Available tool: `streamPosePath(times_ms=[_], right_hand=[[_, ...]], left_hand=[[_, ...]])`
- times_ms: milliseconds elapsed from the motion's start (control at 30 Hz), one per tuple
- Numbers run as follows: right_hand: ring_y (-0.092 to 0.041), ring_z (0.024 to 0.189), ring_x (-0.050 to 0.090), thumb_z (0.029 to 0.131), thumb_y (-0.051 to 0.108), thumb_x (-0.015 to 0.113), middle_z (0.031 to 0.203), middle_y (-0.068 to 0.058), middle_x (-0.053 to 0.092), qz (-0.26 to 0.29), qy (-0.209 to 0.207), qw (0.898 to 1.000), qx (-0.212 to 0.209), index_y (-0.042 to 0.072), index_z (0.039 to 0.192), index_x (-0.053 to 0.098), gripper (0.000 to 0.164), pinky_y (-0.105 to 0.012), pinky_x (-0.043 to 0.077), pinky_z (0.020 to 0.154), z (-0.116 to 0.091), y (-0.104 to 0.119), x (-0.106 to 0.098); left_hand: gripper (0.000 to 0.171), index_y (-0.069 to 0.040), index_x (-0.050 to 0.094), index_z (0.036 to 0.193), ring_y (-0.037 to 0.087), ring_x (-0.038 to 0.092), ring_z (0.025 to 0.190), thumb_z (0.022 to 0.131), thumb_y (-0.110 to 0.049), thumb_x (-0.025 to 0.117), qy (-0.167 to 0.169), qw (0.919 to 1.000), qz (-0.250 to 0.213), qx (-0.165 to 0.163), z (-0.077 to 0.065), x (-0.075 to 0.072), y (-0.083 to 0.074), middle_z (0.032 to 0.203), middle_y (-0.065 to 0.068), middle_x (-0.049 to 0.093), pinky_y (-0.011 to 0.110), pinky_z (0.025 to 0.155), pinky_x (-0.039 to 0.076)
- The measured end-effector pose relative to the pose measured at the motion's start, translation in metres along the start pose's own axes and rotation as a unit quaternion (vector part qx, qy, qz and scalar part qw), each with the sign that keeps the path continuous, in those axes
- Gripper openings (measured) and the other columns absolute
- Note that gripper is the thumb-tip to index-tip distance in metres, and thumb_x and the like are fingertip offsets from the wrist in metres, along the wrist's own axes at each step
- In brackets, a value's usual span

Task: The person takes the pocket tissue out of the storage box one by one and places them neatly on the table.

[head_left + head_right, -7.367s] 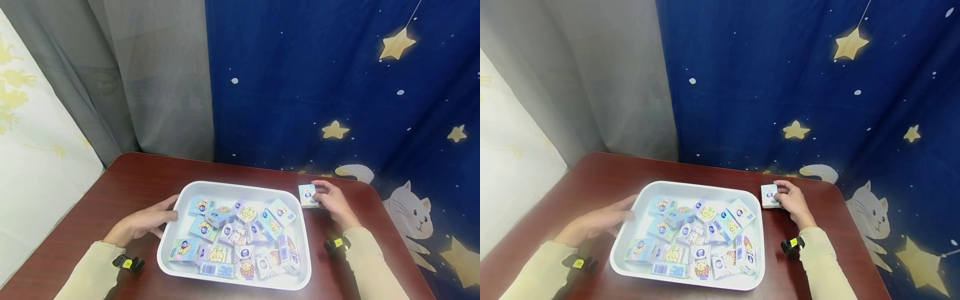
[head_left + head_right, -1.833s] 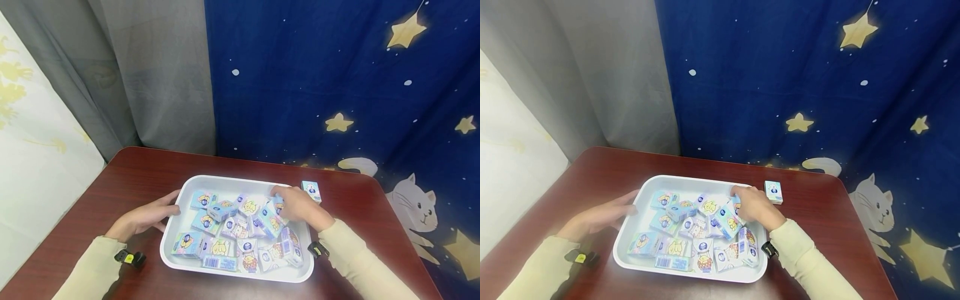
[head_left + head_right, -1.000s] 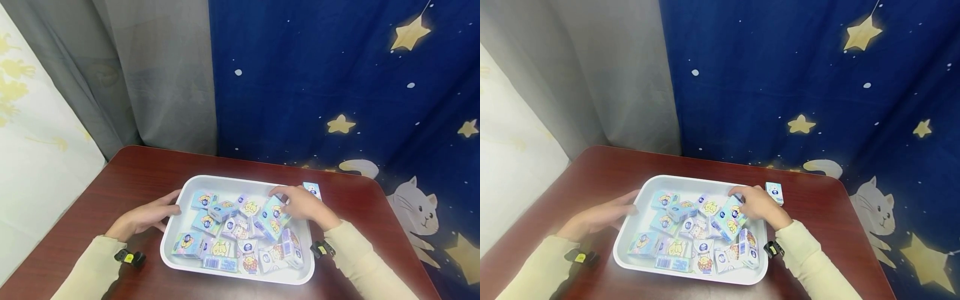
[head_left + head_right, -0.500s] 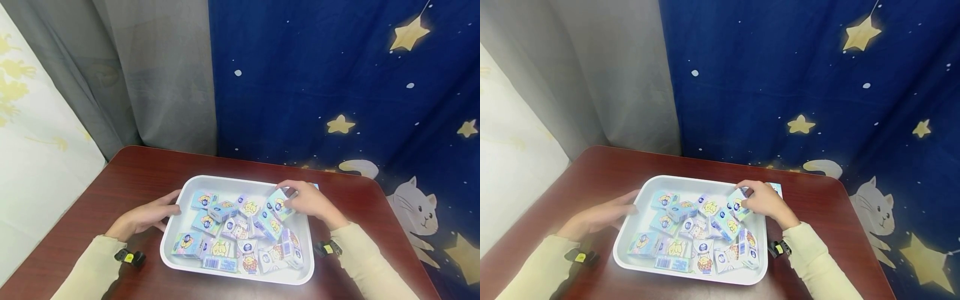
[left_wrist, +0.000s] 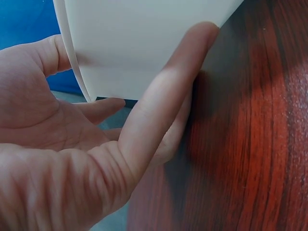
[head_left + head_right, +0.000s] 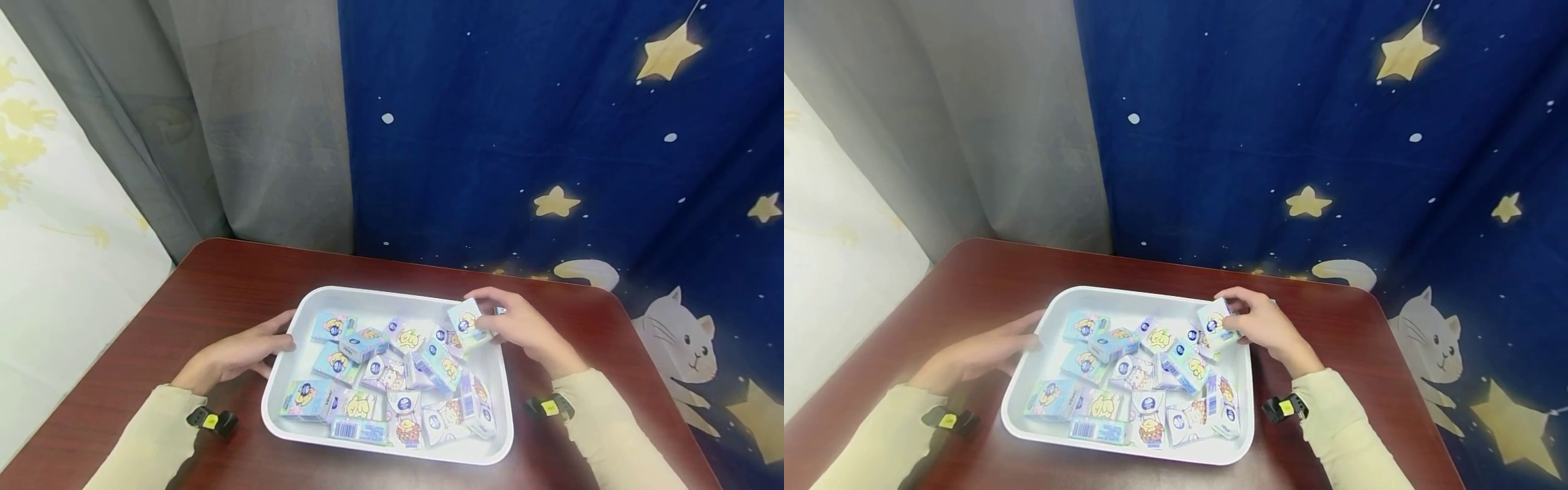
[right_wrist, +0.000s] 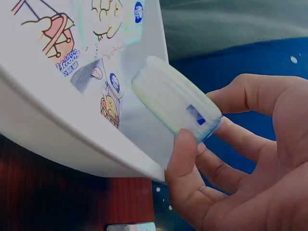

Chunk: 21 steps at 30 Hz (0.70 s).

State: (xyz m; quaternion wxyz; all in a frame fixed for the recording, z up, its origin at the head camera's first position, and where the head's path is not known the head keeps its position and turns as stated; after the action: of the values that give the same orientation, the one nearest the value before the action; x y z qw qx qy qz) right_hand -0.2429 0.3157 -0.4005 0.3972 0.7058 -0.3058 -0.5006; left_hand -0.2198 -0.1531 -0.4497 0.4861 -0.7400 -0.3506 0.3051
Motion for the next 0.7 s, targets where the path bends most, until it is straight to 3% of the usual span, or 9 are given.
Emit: streamPosePath(times_ms=[167, 400, 700], right_hand=[[-0.033, 0.103, 0.075, 0.098, 0.007, 0.077, 0.128, -0.022, 0.069, 0.063, 0.012, 0.998, -0.003, 0.004, 0.151, 0.060, 0.056, -0.057, 0.064, 0.088, -0.001, -0.005, -0.005], [-0.035, 0.107, 0.074, 0.097, 0.002, 0.074, 0.131, -0.026, 0.066, 0.107, -0.001, 0.994, -0.003, 0.003, 0.153, 0.058, 0.058, -0.052, 0.065, 0.088, -0.003, -0.014, -0.016], [-0.024, 0.101, 0.074, 0.099, 0.003, 0.073, 0.125, -0.014, 0.071, 0.148, -0.034, 0.988, 0.001, 0.000, 0.155, 0.055, 0.059, -0.041, 0.064, 0.084, -0.005, -0.021, -0.023]], left_hand=[[0.085, -0.006, 0.010, 0.175, 0.038, 0.072, 0.110, 0.106, -0.011, 0.059, -0.001, 1.0000, 0.005, -0.001, -0.001, 0.000, -0.001, 0.134, 0.024, 0.066, 0.061, 0.084, 0.064], [0.086, -0.007, 0.010, 0.175, 0.038, 0.072, 0.110, 0.106, -0.011, 0.060, -0.003, 1.0000, 0.004, -0.002, 0.000, 0.000, 0.001, 0.134, 0.024, 0.065, 0.061, 0.084, 0.064], [0.085, -0.006, 0.008, 0.175, 0.039, 0.072, 0.111, 0.106, -0.009, 0.058, 0.002, 1.0000, -0.005, -0.002, 0.002, -0.001, 0.001, 0.135, 0.026, 0.065, 0.062, 0.084, 0.064]])
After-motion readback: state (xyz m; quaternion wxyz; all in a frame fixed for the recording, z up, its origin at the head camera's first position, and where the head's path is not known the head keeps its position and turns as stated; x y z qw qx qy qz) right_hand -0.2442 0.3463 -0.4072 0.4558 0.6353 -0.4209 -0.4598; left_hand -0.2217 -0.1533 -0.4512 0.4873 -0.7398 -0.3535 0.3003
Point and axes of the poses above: each hand's wrist, its own z-axis towards the middle knuckle, its own x-axis out of the palm, y = z × x, the point moved 2 cm from there along z, towards the middle knuckle
